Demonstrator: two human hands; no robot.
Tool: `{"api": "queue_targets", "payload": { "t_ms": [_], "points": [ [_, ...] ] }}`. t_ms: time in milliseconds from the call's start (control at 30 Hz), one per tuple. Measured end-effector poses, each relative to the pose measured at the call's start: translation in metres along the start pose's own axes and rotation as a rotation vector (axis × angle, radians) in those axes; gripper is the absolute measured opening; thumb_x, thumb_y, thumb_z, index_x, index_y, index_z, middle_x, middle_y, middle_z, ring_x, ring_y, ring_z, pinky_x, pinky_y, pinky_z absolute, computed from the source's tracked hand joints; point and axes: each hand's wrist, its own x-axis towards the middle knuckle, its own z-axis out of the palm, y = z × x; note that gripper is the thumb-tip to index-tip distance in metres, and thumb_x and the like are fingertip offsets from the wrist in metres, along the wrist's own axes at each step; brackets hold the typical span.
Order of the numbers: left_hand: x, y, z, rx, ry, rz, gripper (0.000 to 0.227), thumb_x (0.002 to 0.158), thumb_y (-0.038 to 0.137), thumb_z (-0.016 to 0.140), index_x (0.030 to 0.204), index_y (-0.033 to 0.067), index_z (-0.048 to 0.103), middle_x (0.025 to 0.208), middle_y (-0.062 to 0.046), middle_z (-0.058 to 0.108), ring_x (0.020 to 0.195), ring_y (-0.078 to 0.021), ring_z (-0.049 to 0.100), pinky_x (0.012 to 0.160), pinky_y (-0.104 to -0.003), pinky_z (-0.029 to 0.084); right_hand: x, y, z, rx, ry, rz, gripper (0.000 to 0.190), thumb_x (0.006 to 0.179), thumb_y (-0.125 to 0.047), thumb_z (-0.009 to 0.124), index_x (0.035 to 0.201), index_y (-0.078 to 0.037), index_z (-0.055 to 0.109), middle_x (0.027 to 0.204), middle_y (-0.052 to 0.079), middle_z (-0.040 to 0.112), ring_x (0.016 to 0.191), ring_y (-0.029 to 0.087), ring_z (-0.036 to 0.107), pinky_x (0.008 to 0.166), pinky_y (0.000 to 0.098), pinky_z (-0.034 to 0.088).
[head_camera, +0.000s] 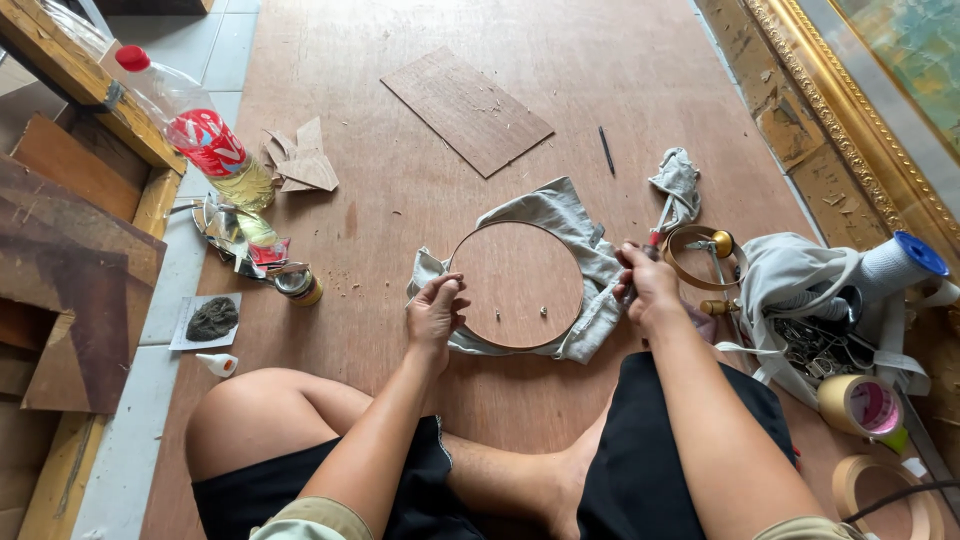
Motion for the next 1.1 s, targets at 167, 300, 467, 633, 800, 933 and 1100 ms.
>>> {"api": "queue_targets", "payload": {
  "t_ms": [167, 300, 467, 633, 800, 933, 1100],
  "points": [
    [0.002, 0.013, -0.006, -0.132, 0.091, -0.108, 0.021, 0.093, 0.030, 0.073, 0.112, 0.0250, 0.080, 0.099, 0.009, 0.080, 0.080, -0.0094, 0.076, 0.070, -0.024, 0.055, 0.005, -0.008, 0.001, 0.135, -0.054, 0.103, 0.018, 0.101, -0.018, 0.076, 0.117, -0.026, 0.072, 0.096, -0.004, 0.084, 0.061, -0.001, 0.058, 0.057, 0.0197, 0.047],
    [0.013, 0.001, -0.017, -0.155, 0.098, -0.125, 0.022, 0.092, 0.033, 0.081, 0.114, 0.0291, 0.083, 0.100, 0.011, 0.084, 0.077, -0.0078, 0.078, 0.068, -0.024, 0.057, 0.021, 0.017, 0.016, 0.069, -0.099, 0.075, 0.026, 0.096, -0.017, 0.081, 0.119, -0.026, 0.075, 0.094, -0.003, 0.083, 0.062, 0.003, 0.059, 0.056, 0.0248, 0.052],
    [0.016, -0.009, -0.017, -0.037, 0.107, -0.075, 0.025, 0.093, 0.030, 0.086, 0.118, 0.0284, 0.084, 0.105, 0.009, 0.085, 0.079, -0.0063, 0.076, 0.069, -0.022, 0.057, 0.015, 0.019, 0.027, 0.050, -0.103, 0.075, 0.025, 0.096, -0.016, 0.080, 0.119, -0.025, 0.075, 0.092, -0.002, 0.082, 0.061, 0.004, 0.059, 0.055, 0.0269, 0.053],
    [0.021, -0.021, -0.019, 0.022, 0.086, -0.040, 0.025, 0.093, 0.024, 0.088, 0.119, 0.0249, 0.085, 0.102, 0.007, 0.082, 0.077, -0.0070, 0.076, 0.064, -0.021, 0.060, 0.012, 0.016, 0.024, -0.007, -0.118, 0.089, 0.025, 0.096, -0.019, 0.081, 0.120, -0.026, 0.075, 0.093, -0.004, 0.083, 0.061, 0.003, 0.061, 0.056, 0.0280, 0.054],
    [0.021, -0.023, -0.017, 0.076, 0.088, -0.015, 0.028, 0.091, 0.024, 0.089, 0.119, 0.0235, 0.085, 0.102, 0.006, 0.083, 0.075, -0.0078, 0.076, 0.063, -0.022, 0.060, 0.006, 0.013, 0.026, 0.005, -0.106, 0.085, 0.027, 0.095, -0.019, 0.081, 0.120, -0.027, 0.074, 0.094, -0.003, 0.083, 0.062, 0.004, 0.061, 0.057, 0.0287, 0.053],
    [0.022, -0.025, -0.018, 0.075, 0.094, 0.020, 0.028, 0.090, 0.022, 0.091, 0.117, 0.0214, 0.083, 0.102, 0.002, 0.083, 0.073, -0.0098, 0.076, 0.060, -0.023, 0.060, 0.012, 0.017, 0.026, -0.001, -0.112, 0.082, 0.025, 0.095, -0.020, 0.081, 0.118, -0.029, 0.073, 0.094, -0.005, 0.083, 0.061, 0.004, 0.062, 0.057, 0.0286, 0.053],
    [0.027, -0.032, -0.018, 0.052, 0.066, 0.036, 0.023, 0.091, 0.021, 0.091, 0.111, 0.0213, 0.081, 0.100, 0.002, 0.082, 0.071, -0.0095, 0.076, 0.056, -0.021, 0.061, 0.007, 0.013, 0.026, -0.004, -0.118, 0.094, 0.025, 0.096, -0.021, 0.081, 0.117, -0.031, 0.071, 0.093, -0.005, 0.084, 0.061, 0.004, 0.062, 0.058, 0.0287, 0.053]
  ]
}}
